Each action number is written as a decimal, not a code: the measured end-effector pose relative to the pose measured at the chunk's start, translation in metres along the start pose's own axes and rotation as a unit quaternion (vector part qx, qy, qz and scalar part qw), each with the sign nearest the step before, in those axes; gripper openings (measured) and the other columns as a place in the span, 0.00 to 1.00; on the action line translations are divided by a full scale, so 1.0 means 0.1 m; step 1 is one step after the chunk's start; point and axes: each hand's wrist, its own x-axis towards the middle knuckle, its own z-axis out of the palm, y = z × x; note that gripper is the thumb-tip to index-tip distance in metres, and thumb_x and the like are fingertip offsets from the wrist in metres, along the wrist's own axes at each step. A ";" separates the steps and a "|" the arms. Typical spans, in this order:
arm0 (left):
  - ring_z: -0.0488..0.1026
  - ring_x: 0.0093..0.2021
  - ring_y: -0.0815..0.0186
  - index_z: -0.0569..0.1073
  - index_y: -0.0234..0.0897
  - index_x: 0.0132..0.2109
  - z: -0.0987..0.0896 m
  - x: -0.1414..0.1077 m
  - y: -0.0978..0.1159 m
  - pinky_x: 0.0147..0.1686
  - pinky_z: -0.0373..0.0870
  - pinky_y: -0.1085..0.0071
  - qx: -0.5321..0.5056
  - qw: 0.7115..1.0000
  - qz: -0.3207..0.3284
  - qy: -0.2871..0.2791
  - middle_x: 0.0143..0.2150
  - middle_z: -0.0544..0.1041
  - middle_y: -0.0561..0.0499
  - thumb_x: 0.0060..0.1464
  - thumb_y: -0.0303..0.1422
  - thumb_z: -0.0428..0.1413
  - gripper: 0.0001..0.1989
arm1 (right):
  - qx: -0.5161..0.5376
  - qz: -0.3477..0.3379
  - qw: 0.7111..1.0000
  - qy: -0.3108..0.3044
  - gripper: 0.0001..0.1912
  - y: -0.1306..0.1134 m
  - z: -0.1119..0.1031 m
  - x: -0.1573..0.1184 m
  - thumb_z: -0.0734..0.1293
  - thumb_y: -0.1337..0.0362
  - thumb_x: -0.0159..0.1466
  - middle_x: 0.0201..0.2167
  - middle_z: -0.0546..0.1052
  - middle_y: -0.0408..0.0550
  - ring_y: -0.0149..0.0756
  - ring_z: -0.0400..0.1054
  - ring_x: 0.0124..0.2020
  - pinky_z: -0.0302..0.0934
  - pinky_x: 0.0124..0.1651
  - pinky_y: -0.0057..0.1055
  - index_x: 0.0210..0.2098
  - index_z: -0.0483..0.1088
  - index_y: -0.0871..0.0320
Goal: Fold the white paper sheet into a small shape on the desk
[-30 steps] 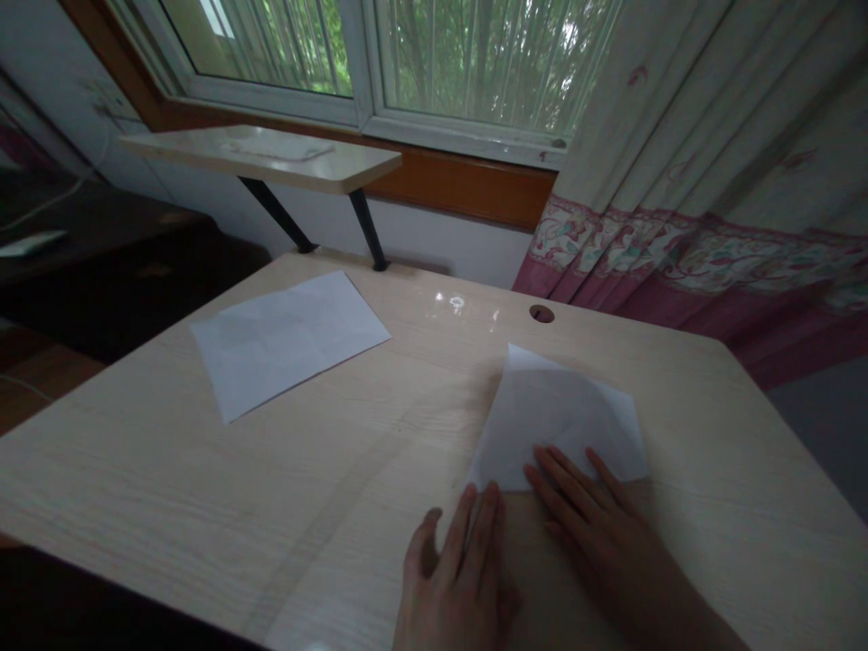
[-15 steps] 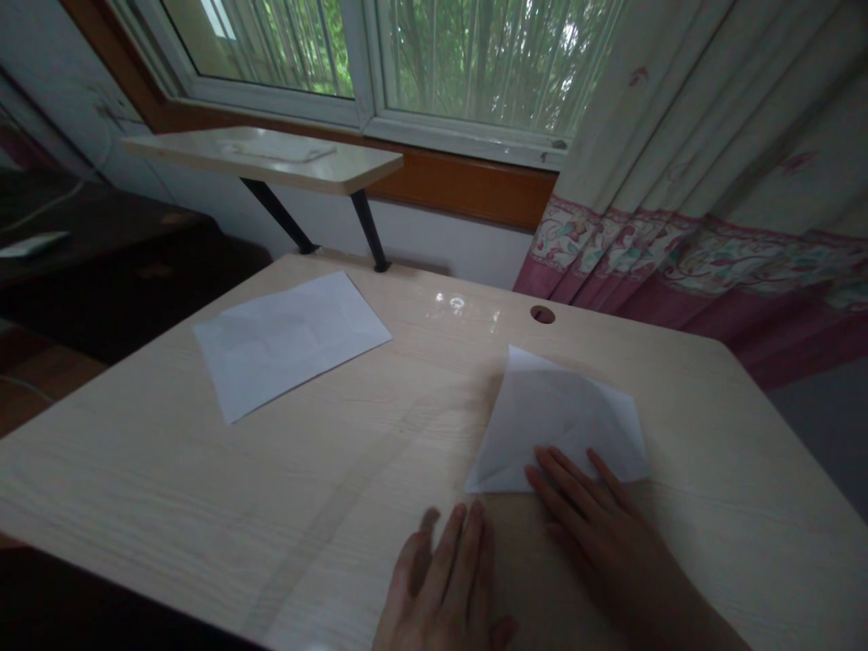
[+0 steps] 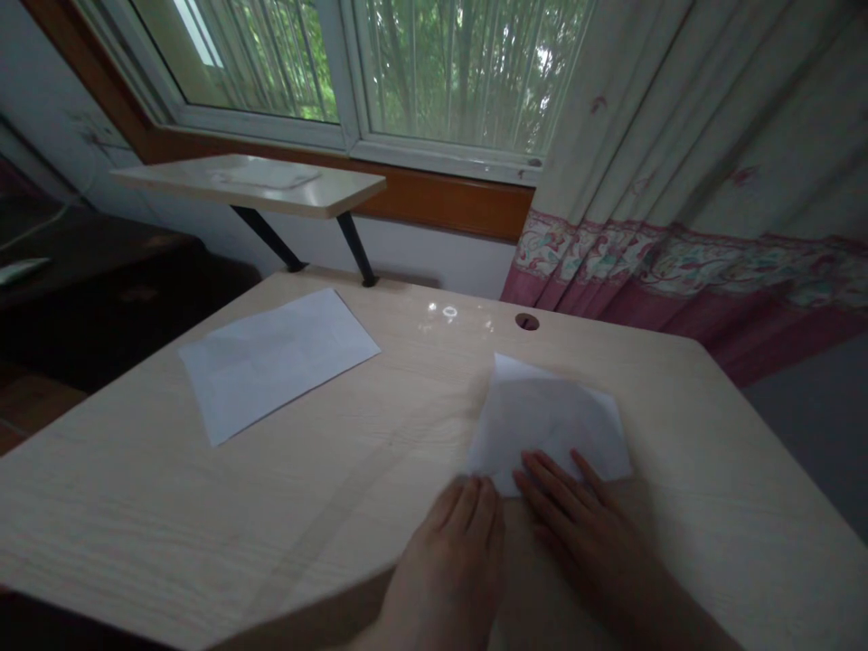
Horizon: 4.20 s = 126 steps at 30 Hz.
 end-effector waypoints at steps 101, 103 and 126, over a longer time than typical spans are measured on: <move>0.66 0.56 0.57 0.72 0.30 0.55 0.34 0.22 0.11 0.59 0.54 0.59 0.011 0.995 0.042 0.085 0.55 0.73 0.44 0.63 0.35 0.51 0.18 | 0.025 0.068 0.995 0.064 0.25 0.03 -0.06 0.07 0.51 0.77 0.66 0.52 0.76 0.48 0.37 0.65 0.56 0.32 0.67 0.49 0.59 0.63 0.57; 0.65 0.57 0.57 0.73 0.32 0.54 0.33 0.21 0.10 0.59 0.53 0.59 -0.002 0.995 0.019 0.102 0.54 0.74 0.44 0.63 0.37 0.51 0.17 | 0.009 0.056 0.996 0.070 0.25 0.02 -0.06 0.08 0.52 0.77 0.66 0.53 0.75 0.48 0.36 0.65 0.56 0.31 0.68 0.47 0.58 0.64 0.58; 0.61 0.61 0.56 0.76 0.44 0.51 0.16 -0.10 -0.03 0.59 0.49 0.56 0.046 0.987 -0.101 0.113 0.61 0.69 0.47 0.62 0.43 0.53 0.15 | 0.010 0.046 0.996 0.075 0.21 0.03 -0.06 0.09 0.50 0.65 0.73 0.54 0.75 0.43 0.38 0.63 0.57 0.24 0.68 0.49 0.57 0.67 0.53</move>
